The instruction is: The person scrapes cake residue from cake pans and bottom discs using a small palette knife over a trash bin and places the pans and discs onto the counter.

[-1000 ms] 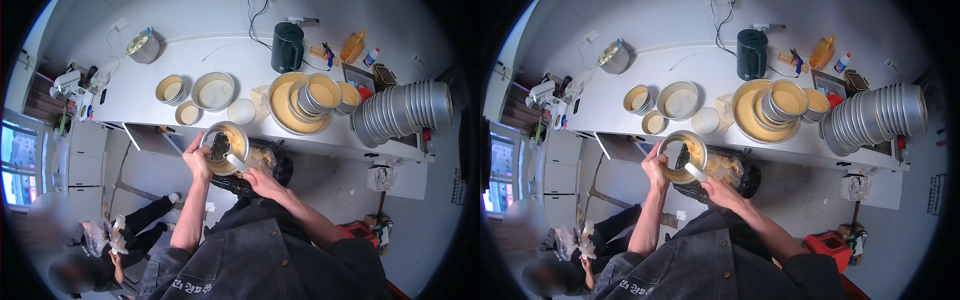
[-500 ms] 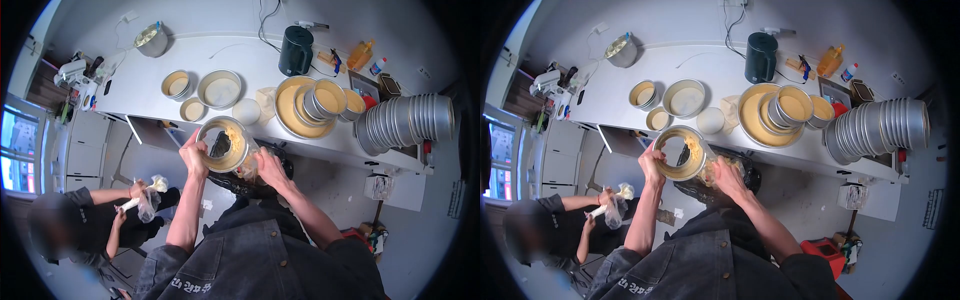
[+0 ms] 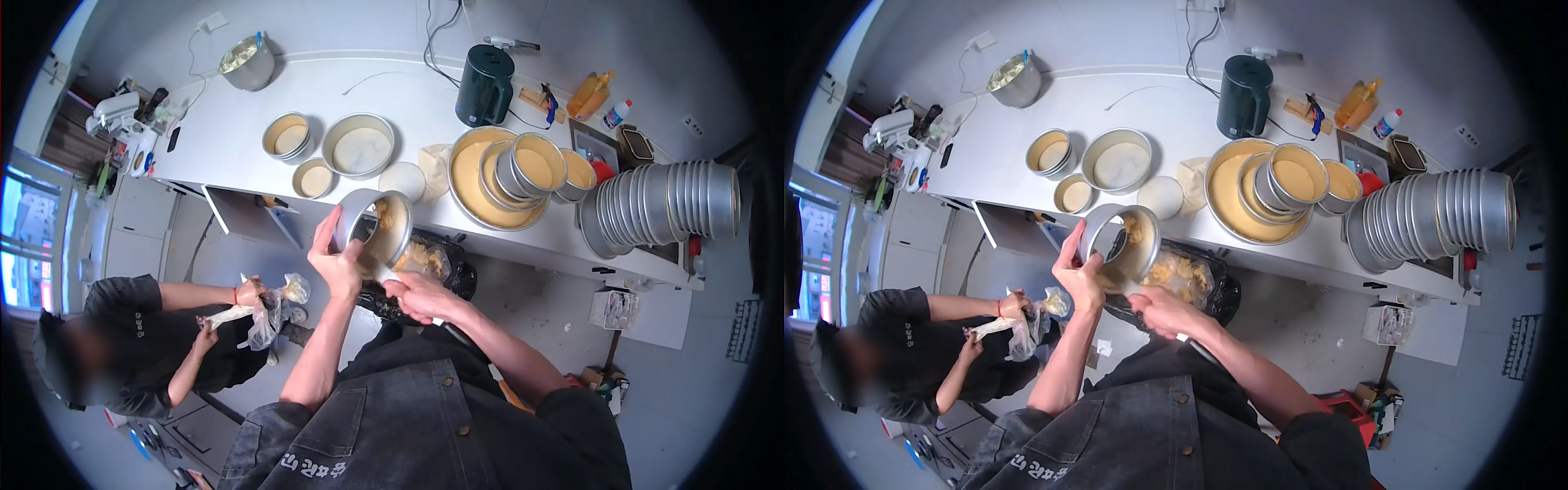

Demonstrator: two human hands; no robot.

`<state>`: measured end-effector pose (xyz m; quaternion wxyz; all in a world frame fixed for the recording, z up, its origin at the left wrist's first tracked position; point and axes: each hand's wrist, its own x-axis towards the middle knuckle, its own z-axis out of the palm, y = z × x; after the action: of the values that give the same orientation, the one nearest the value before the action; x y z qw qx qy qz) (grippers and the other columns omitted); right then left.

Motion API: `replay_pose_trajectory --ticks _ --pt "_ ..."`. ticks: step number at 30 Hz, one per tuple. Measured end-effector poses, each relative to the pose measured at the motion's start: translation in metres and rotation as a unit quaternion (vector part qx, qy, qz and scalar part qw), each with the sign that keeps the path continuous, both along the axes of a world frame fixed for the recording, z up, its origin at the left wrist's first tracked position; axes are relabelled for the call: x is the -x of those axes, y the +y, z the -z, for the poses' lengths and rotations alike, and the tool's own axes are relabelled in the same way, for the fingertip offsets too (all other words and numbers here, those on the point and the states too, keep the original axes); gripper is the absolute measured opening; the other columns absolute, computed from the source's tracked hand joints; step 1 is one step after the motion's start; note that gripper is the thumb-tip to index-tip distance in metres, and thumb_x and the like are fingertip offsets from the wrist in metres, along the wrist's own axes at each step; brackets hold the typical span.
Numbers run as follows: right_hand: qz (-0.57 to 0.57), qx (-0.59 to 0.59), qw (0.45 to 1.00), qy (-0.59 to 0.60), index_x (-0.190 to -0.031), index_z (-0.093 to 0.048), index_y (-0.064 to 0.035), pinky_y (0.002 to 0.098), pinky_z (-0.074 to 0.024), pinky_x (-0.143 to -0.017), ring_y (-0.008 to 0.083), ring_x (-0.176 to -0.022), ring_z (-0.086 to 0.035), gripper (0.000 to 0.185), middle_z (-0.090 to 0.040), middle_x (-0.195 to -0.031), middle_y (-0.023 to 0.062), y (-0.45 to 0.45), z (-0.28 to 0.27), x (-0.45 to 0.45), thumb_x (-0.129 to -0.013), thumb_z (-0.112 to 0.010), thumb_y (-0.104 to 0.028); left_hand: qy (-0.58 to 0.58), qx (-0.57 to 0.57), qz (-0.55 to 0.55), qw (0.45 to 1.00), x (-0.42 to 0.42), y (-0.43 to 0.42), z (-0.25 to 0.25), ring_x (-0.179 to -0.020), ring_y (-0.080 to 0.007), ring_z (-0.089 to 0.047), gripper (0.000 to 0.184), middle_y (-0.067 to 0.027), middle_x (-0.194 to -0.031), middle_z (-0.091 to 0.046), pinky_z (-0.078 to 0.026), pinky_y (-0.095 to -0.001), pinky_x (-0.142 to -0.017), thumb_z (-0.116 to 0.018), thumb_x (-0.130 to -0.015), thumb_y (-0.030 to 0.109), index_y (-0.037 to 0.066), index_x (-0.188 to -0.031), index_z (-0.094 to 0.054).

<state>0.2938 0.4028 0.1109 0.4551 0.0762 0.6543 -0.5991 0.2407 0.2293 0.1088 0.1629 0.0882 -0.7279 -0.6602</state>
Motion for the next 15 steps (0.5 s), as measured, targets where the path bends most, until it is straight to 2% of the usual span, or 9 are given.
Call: replay_pose_trajectory --ticks 2,4,6,8,9,10,12,14,15 --pt "-0.006 0.099 0.994 -0.052 -0.115 -0.059 -0.0036 0.0329 -0.0424 -0.044 0.0173 -0.046 -0.054 0.023 -0.065 -0.073 0.0071 0.006 0.012 0.003 -0.096 -0.053 -0.015 0.019 0.005 -0.008 1.0 0.001 0.002 0.002 -0.105 -0.0182 -0.062 0.068 -0.0079 -0.118 -0.066 -0.046 -0.027 -0.095 -0.056 -0.065 -0.007 -0.003 -0.132 -0.067" --pt "0.021 -0.086 0.988 0.123 -0.114 -0.056 -0.0026 0.035 -0.0426 -0.044 0.0188 -0.042 -0.05 0.023 -0.063 -0.07 0.0053 0.008 0.036 0.007 -0.095 -0.053 -0.014 0.067 0.028 -0.009 0.997 -0.002 0.005 0.002 -0.105 -0.0185 -0.062 0.067 -0.0076 -0.116 -0.066 -0.046 -0.0272 -0.096 -0.056 -0.066 -0.008 -0.003 -0.132 -0.067" --pt "0.054 -0.153 0.977 0.14 -0.118 -0.053 -0.001 0.0359 -0.0432 -0.044 0.0192 -0.047 -0.054 0.027 -0.064 -0.073 0.0068 0.008 0.031 0.016 -0.092 -0.05 -0.008 0.069 0.035 -0.002 0.997 -0.005 0.009 0.006 -0.101 -0.0181 -0.061 0.066 -0.0086 -0.116 -0.065 -0.047 -0.0286 -0.094 -0.055 -0.068 -0.008 -0.003 -0.132 -0.066" --pt "0.162 -0.067 0.979 0.099 -0.122 -0.05 0.0008 0.0386 -0.0443 -0.045 0.0231 -0.054 -0.062 0.032 -0.066 -0.08 0.0147 0.002 0.038 0.006 -0.09 -0.049 -0.007 -0.027 -0.057 -0.012 0.998 -0.011 0.008 0.015 -0.098 -0.016 -0.059 0.068 -0.0092 -0.117 -0.062 -0.047 -0.0291 -0.091 -0.054 -0.069 -0.007 -0.002 -0.136 -0.064" --pt "0.147 -0.061 0.981 0.115 -0.123 -0.047 0.0025 0.0461 -0.047 -0.049 0.0335 -0.062 -0.067 0.032 -0.067 -0.09 0.0271 0.007 0.047 0.005 -0.096 -0.052 -0.014 -0.014 -0.094 -0.008 0.995 -0.008 0.005 0.019 -0.091 -0.0137 -0.057 0.071 -0.008 -0.112 -0.061 -0.047 -0.0283 -0.085 -0.054 -0.07 -0.007 0.0 -0.141 -0.06" --pt "0.149 -0.061 0.98 0.113 -0.123 -0.047 0.0025 0.0461 -0.047 -0.049 0.0335 -0.062 -0.067 0.032 -0.067 -0.09 0.0271 0.012 0.06 0.006 -0.096 -0.052 -0.014 -0.015 -0.094 -0.006 0.995 -0.007 0.003 0.022 -0.091 -0.0137 -0.057 0.071 -0.008 -0.112 -0.061 -0.047 -0.0283 -0.085 -0.054 -0.07 -0.007 0.0 -0.141 -0.06" --pt "0.093 -0.191 0.883 0.419 -0.117 -0.046 0.0038 0.0549 -0.0477 -0.055 0.0455 -0.064 -0.066 0.03 -0.065 -0.086 0.0342 0.015 0.062 0.012 -0.102 -0.052 -0.021 -0.009 -0.035 0.032 0.999 -0.004 -0.002 0.011 -0.087 -0.0139 -0.056 0.073 -0.0055 -0.105 -0.062 -0.046 -0.0266 -0.083 -0.054 -0.07 -0.006 0.002 -0.143 -0.058" --pt "0.044 -0.251 0.887 0.385 -0.112 -0.045 0.0037 0.0571 -0.0484 -0.057 0.0514 -0.069 -0.063 0.027 -0.061 -0.079 0.0377 0.029 0.05 0.019 -0.105 -0.051 -0.022 -0.008 0.051 0.061 0.997 0.002 -0.013 -0.007 -0.084 -0.0148 -0.055 0.073 -0.0047 -0.101 -0.061 -0.045 -0.0255 -0.083 -0.056 -0.07 -0.005 0.003 -0.143 -0.058" --pt "0.019 -0.275 0.865 0.419 -0.109 -0.045 0.0028 0.0577 -0.0484 -0.058 0.0517 -0.066 -0.062 0.026 -0.061 -0.071 0.0336 0.033 0.041 0.022 -0.105 -0.051 -0.023 -0.06 0.128 0.138 0.98 0.008 -0.016 -0.019 -0.085 -0.0146 -0.055 0.072 -0.0048 -0.102 -0.062 -0.045 -0.0245 -0.083 -0.057 -0.07 -0.004 0.003 -0.141 -0.06"
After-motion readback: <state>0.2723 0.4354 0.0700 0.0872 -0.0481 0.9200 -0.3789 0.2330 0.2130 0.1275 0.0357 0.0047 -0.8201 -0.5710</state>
